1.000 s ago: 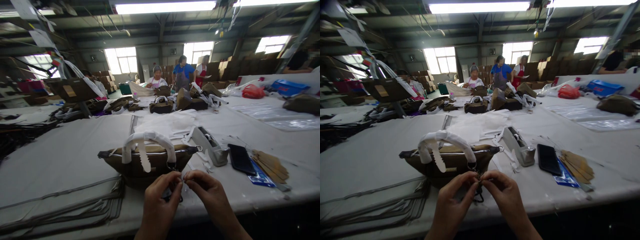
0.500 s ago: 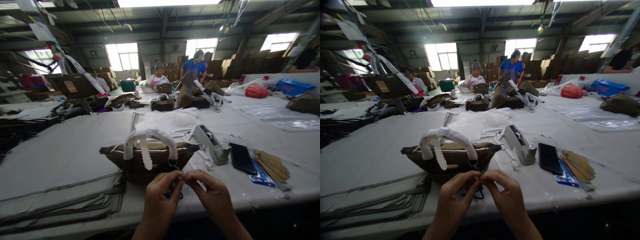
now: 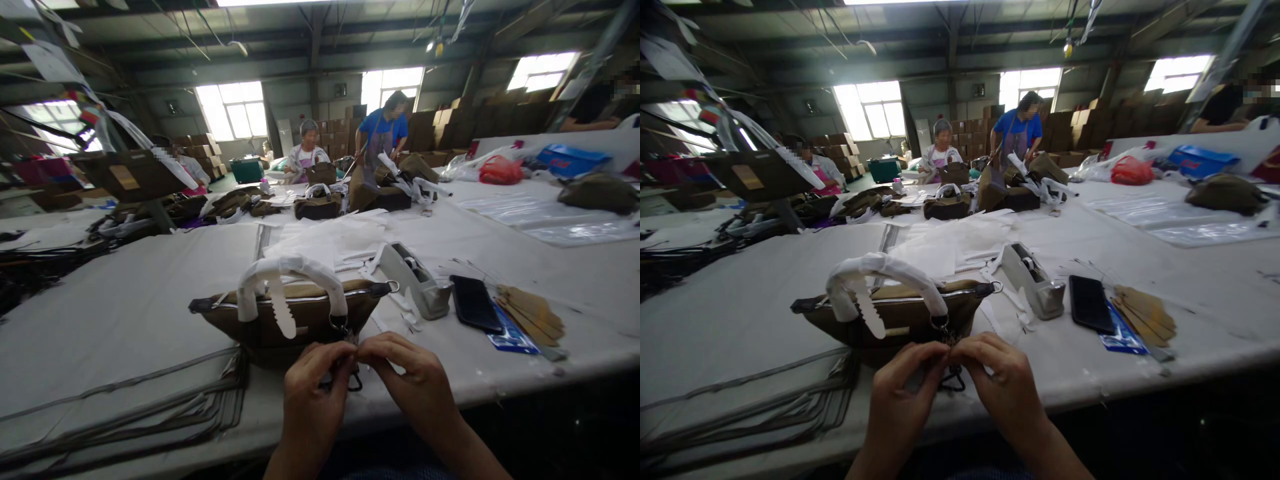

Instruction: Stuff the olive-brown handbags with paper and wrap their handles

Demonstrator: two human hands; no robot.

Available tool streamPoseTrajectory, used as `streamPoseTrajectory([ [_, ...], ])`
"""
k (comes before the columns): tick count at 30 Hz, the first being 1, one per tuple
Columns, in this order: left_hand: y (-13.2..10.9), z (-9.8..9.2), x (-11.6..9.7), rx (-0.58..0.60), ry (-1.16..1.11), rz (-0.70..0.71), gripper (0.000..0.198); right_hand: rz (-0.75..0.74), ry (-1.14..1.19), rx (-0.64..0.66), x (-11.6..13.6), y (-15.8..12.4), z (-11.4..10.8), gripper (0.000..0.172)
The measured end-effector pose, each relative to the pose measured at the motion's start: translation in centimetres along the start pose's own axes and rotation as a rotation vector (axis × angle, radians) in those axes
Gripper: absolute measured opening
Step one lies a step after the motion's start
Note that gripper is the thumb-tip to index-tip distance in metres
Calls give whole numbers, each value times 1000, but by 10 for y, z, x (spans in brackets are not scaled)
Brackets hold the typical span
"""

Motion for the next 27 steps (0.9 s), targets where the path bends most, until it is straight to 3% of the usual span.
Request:
streamPoseTrajectory([
  [6,-10,-17,33,-165,-154,-260,26,162,-29,-139,-25,-17,-3,12],
  [9,-20,-7,52,-102,-188,-414,29,346,77,-77,-45,-33,14,18],
  [12,-27,9,60,-13,-140,-473,39,464,315,-56,-55,-46,37,23],
  [14,-28,14,63,-11,-75,-485,43,460,377,-60,-53,-49,45,21],
  [17,-25,14,68,-22,12,-534,45,367,285,-6,-41,-45,46,11],
  [21,-18,8,71,-45,-107,-567,43,300,205,40,-34,-38,23,14],
  [23,-17,10,77,-10,-231,-605,49,379,159,-124,-52,-35,-7,21],
  [25,-17,15,84,28,-346,-658,59,459,156,-372,-79,-26,-38,32],
  [27,-17,20,92,48,-423,-698,65,504,220,-528,-112,-5,-52,42],
])
Point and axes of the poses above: each hand's wrist, its own y-axis towards the middle knuckle, its own z-axis out of the palm, x = y × z, the point moved 8 cm from there along y, towards the middle knuckle, and after that the axes turned 12 degrees about -z, right-handed, at the moved point
